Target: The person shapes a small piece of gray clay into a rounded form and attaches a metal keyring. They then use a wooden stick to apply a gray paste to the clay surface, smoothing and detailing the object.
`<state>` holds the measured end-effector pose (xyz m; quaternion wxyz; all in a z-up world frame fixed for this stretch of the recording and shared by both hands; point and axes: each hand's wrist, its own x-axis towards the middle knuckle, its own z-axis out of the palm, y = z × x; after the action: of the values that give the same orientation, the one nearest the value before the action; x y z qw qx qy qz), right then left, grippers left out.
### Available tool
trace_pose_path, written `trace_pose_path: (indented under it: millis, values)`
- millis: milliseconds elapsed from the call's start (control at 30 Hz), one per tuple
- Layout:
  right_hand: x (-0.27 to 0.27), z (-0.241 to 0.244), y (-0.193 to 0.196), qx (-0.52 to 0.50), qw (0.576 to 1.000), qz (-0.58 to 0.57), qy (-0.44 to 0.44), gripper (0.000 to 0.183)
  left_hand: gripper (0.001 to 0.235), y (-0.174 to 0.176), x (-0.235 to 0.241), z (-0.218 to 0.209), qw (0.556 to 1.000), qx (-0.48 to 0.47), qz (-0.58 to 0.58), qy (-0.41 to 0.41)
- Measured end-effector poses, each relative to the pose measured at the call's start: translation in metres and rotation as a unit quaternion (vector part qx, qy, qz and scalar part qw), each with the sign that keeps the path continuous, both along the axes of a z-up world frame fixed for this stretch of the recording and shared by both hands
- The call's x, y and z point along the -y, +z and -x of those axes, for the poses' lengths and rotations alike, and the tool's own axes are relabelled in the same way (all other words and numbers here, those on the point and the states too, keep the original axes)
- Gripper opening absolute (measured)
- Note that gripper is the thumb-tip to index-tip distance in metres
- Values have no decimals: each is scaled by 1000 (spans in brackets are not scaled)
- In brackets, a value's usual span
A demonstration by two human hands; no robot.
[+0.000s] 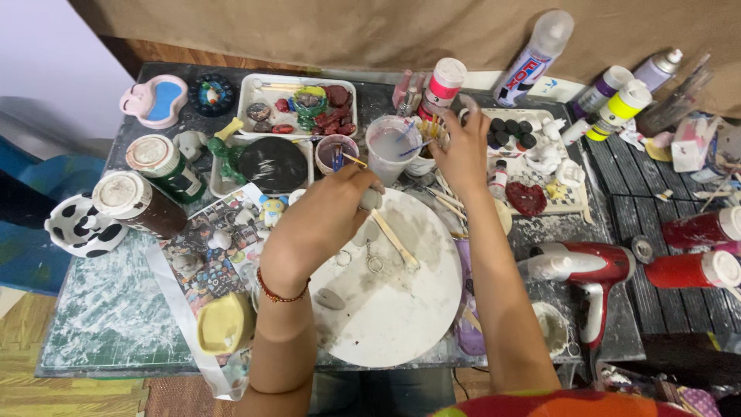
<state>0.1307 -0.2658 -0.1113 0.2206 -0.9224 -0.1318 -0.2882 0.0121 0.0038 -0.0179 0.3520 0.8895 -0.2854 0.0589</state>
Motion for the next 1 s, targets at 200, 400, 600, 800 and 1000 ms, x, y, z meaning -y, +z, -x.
trace_pose_path:
  millis: [200,400,600,800,1000]
  values:
    - [9,-24,-1,3,998,59,29,30,33,0,1,-1,1000,-18,-15,-3]
    - [44,-32,2,-104,980,-152,70,14,32,1,2,-1,1000,-21,-19,-6]
    - [64,-46,-15,-138,962,-211,101,23,31,2,3,1,999,-46,-23,2]
    - [67,-49,-30,-209,963,-151,81,31,31,0,4,-1,1000,-24,-9,-14]
    - [64,-29,-21,-161,967,-188,62,20,30,-1,5,-2,999,-28,-13,-9]
